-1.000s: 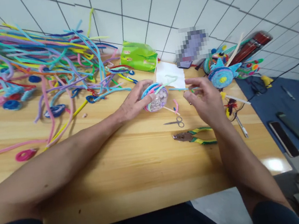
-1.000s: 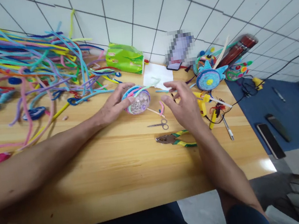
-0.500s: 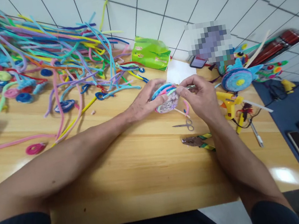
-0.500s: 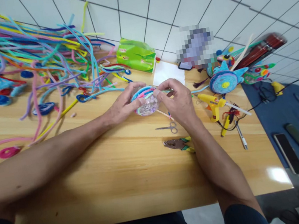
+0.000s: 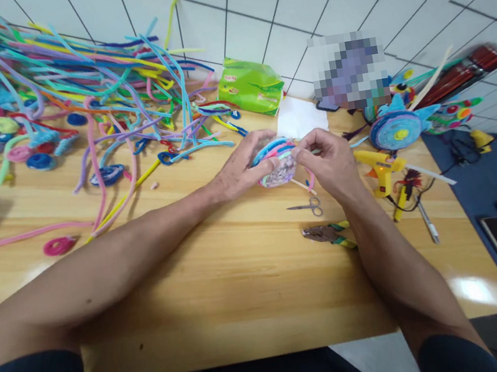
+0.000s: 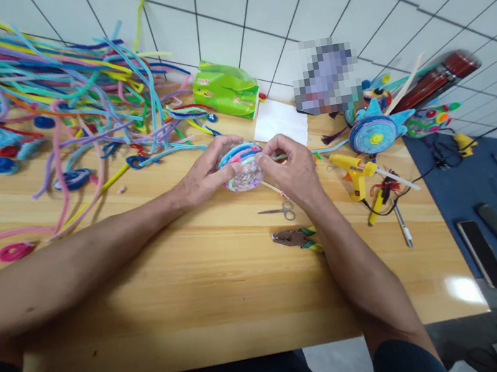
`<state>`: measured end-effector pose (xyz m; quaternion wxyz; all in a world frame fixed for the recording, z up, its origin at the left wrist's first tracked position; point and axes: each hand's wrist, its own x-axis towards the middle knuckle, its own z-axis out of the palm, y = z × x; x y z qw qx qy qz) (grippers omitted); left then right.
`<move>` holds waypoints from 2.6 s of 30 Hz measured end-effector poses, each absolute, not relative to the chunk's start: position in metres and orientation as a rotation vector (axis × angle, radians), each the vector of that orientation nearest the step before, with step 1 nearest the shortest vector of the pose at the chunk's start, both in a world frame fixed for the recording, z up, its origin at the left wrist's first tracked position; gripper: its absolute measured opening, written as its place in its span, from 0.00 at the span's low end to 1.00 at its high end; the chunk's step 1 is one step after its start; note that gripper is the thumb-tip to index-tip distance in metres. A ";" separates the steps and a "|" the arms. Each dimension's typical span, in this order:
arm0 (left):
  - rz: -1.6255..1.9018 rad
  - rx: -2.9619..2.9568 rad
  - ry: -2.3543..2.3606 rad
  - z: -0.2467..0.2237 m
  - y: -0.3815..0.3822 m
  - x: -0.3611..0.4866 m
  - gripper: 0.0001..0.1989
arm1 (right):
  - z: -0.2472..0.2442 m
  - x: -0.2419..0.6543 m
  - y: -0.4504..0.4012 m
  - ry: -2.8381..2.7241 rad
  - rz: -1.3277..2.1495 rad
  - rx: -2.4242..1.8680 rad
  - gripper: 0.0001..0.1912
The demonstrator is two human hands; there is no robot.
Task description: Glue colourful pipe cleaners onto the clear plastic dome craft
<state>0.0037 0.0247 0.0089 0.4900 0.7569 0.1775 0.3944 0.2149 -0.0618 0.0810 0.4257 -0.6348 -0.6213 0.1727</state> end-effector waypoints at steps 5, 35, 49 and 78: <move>0.946 1.825 0.448 0.011 0.023 0.003 0.32 | 0.080 0.215 -0.062 -1.552 0.426 -1.606 0.07; 0.899 1.679 0.482 0.023 0.015 0.009 0.31 | 0.093 0.211 -0.071 -1.687 0.543 -1.549 0.09; 0.828 1.658 0.401 0.022 0.018 0.000 0.35 | 0.090 0.206 -0.070 -1.656 0.531 -1.578 0.08; 0.824 1.730 0.387 0.020 0.023 0.000 0.39 | 0.083 0.218 -0.065 -1.634 0.531 -1.537 0.04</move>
